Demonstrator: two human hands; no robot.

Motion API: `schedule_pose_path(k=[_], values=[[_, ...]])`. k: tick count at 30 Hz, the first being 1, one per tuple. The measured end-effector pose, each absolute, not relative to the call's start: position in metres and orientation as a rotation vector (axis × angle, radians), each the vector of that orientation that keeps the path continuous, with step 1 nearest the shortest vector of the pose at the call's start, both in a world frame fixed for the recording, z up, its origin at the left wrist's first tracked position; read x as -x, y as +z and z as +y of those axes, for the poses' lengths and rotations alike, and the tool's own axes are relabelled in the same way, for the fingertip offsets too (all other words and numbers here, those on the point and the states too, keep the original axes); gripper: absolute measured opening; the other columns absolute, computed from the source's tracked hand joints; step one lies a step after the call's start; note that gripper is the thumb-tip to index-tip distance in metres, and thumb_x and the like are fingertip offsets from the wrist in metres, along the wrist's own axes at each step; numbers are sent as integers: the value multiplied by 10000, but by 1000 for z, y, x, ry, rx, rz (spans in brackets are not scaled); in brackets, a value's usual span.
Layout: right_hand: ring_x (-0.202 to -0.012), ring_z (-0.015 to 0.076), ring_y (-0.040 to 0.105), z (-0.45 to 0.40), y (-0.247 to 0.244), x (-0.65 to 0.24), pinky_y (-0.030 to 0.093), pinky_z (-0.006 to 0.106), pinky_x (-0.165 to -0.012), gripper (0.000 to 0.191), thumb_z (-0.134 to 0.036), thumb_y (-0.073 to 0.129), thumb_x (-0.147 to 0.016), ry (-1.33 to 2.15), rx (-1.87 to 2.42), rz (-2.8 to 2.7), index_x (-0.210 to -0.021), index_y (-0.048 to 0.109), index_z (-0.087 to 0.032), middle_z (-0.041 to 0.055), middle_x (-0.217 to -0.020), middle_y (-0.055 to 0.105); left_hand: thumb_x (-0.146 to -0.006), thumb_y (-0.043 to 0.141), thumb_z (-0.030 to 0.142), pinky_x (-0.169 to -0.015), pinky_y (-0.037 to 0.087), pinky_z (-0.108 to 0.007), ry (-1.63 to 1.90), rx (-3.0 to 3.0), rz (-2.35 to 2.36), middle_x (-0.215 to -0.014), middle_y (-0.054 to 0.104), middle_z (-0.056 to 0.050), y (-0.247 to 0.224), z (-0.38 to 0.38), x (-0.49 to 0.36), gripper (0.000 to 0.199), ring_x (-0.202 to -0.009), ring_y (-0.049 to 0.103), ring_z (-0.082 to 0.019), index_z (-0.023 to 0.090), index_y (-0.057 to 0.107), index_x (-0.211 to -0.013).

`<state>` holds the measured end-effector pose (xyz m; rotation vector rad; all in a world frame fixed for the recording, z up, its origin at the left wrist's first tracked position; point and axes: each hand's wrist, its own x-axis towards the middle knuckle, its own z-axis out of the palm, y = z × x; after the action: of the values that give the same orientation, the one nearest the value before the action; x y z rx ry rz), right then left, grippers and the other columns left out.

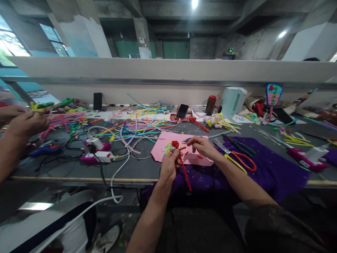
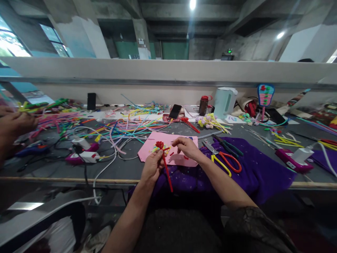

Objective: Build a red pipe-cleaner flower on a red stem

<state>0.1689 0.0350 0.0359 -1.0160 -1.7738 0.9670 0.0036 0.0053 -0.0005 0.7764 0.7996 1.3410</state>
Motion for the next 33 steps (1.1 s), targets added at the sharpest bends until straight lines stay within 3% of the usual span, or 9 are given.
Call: schedule_pose_path(k=[3, 8, 12, 15, 20, 22, 25, 33], values=[[-450, 59, 508, 37, 36, -171, 358, 171, -420, 223, -117, 410, -715, 989, 1049, -1751, -841, 593, -146, -15, -671, 596, -609, 716, 387, -308, 197, -137, 1325, -775, 800, -401, 499, 56, -2, 6, -3, 322, -277, 343, -14, 112, 569, -689], [-413, 65, 457, 40, 30, -172, 359, 181, -397, 214, -276, 457, -803, 958, 1026, -1766, -926, 586, -157, -41, -590, 534, -636, 695, 398, -309, 197, -145, 1326, -817, 795, -378, 482, 59, -3, 7, -3, 318, -269, 344, -22, 111, 572, -696], [-614, 98, 532, 37, 31, -172, 431, 221, -562, 170, -241, 528, -787, 646, 983, -1821, -881, 644, -161, 24, -783, 601, -652, 681, 400, -310, 200, -149, 1335, -840, 808, -365, 475, 61, -4, 7, -4, 312, -265, 344, -26, 113, 565, -689], [-664, 107, 551, 34, 33, -172, 450, 235, -609, 189, -256, 539, -799, 675, 912, -1883, -927, 647, -170, 41, -870, 604, -641, 688, 405, -311, 197, -150, 1332, -830, 814, -367, 475, 62, -3, 7, -5, 319, -264, 340, -25, 115, 565, -687], [-689, 118, 591, 31, 26, -163, 462, 228, -582, 480, -292, 690, -679, 782, 889, -2030, -1133, 564, -202, 67, -1085, 580, -621, 699, 412, -315, 196, -148, 1341, -809, 804, -383, 488, 61, 0, 6, -5, 324, -271, 349, -21, 122, 566, -683], [-673, 122, 599, 32, 23, -161, 457, 226, -583, 406, -272, 654, -718, 810, 887, -2102, -1110, 581, -195, 48, -983, 629, -616, 702, 413, -314, 199, -149, 1338, -812, 808, -386, 490, 59, 1, 7, -5, 326, -274, 355, -22, 122, 570, -682], [-645, 123, 595, 36, 23, -164, 435, 218, -594, 167, -227, 564, -793, 732, 911, -2152, -916, 660, -167, 17, -754, 656, -617, 702, 412, -314, 204, -144, 1333, -798, 816, -400, 495, 58, 1, 7, -3, 324, -283, 357, -17, 121, 574, -676], [-604, 114, 564, 46, 43, -198, 351, 202, -558, 124, -174, 550, -787, 211, 1231, -2099, -779, 674, -162, 16, -678, 662, -606, 728, 359, -312, 240, -131, 1400, -702, 756, -550, 574, 46, 0, 4, 0, 299, -325, 383, -1, 128, 566, -704]])
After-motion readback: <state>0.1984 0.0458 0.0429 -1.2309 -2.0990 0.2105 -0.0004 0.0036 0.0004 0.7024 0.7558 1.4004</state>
